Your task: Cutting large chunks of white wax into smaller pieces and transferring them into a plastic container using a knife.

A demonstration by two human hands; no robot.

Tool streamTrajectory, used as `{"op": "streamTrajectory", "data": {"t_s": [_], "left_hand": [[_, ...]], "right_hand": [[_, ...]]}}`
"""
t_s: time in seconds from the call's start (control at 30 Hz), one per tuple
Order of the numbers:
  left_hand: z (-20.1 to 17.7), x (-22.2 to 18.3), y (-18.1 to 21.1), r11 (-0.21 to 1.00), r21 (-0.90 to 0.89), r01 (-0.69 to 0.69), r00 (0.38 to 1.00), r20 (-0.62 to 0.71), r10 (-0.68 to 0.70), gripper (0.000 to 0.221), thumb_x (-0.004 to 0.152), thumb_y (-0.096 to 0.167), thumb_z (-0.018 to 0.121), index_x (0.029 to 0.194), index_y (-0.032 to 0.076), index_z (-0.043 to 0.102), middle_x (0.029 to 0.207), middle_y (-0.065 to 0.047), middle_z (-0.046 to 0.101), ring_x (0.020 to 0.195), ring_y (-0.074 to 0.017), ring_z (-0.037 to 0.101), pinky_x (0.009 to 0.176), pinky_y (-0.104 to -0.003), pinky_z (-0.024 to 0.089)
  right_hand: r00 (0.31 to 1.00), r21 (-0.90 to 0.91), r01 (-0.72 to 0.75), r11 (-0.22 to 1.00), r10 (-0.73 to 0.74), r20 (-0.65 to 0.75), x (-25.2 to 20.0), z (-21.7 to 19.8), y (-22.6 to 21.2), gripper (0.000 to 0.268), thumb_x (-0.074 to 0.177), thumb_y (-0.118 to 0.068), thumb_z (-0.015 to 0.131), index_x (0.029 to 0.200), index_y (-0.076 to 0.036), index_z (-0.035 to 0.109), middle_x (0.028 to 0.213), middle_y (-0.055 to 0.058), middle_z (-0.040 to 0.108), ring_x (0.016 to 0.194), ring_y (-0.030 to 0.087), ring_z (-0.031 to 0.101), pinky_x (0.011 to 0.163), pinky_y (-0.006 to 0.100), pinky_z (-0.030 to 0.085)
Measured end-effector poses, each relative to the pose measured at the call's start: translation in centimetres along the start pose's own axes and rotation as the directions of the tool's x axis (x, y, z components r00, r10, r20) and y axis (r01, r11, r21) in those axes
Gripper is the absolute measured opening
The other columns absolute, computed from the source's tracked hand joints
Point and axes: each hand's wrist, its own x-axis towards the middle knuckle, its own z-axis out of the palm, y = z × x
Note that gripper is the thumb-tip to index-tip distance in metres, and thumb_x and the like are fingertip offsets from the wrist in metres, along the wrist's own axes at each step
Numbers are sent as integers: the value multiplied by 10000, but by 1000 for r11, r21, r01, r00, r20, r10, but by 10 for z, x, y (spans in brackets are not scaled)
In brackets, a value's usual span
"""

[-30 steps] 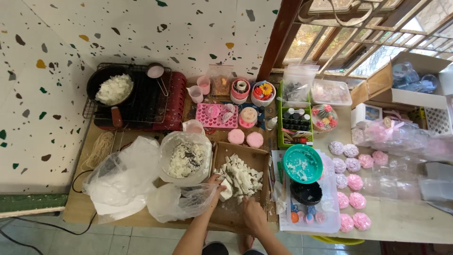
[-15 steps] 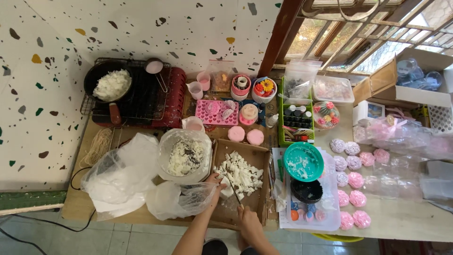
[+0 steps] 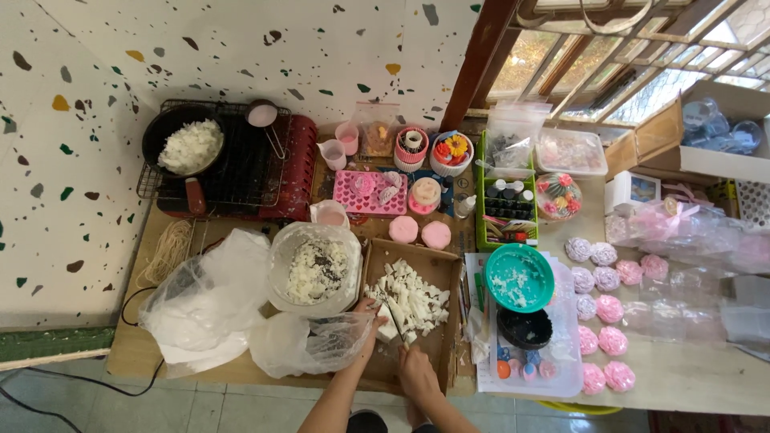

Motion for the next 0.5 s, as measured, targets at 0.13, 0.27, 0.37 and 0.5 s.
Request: {"op": "streamTrajectory", "data": {"t_s": [0.13,0.27,0.37,0.5], "left_hand": [[0,-3,9,998,-46,34,999,20,-33,542,793,38,810,1283,41,577,1162,-128,718,1057,-234,694,882,-337,591],[8,17,-31,992,-116,50,999,4,-49,514,786,-17,802,1254,16,592,1105,-114,704,957,-223,684,802,-324,569],[14,26,-32,976,-209,58,998,1,-59,500,788,-39,788,1244,11,592,1066,-106,682,863,-220,697,706,-319,588],[4,16,-27,999,-14,-31,999,13,31,426,843,-26,782,1231,-4,607,1075,-111,692,855,-200,722,731,-287,591]], "right_hand": [[998,-27,-58,998,59,28,20,21,23,459,1022,-388,515,914,40,640,875,353,679,893,557,647,774,614,533],[988,-66,-77,995,85,130,34,39,46,457,1034,-358,498,907,58,637,884,357,670,914,561,643,775,615,540],[997,-52,-29,998,32,74,36,30,46,466,1032,-376,488,898,46,635,879,349,679,902,555,652,773,614,540],[991,1,-99,995,98,95,5,-8,4,462,1027,-424,472,988,20,591,887,349,681,906,556,641,783,628,525]]}}
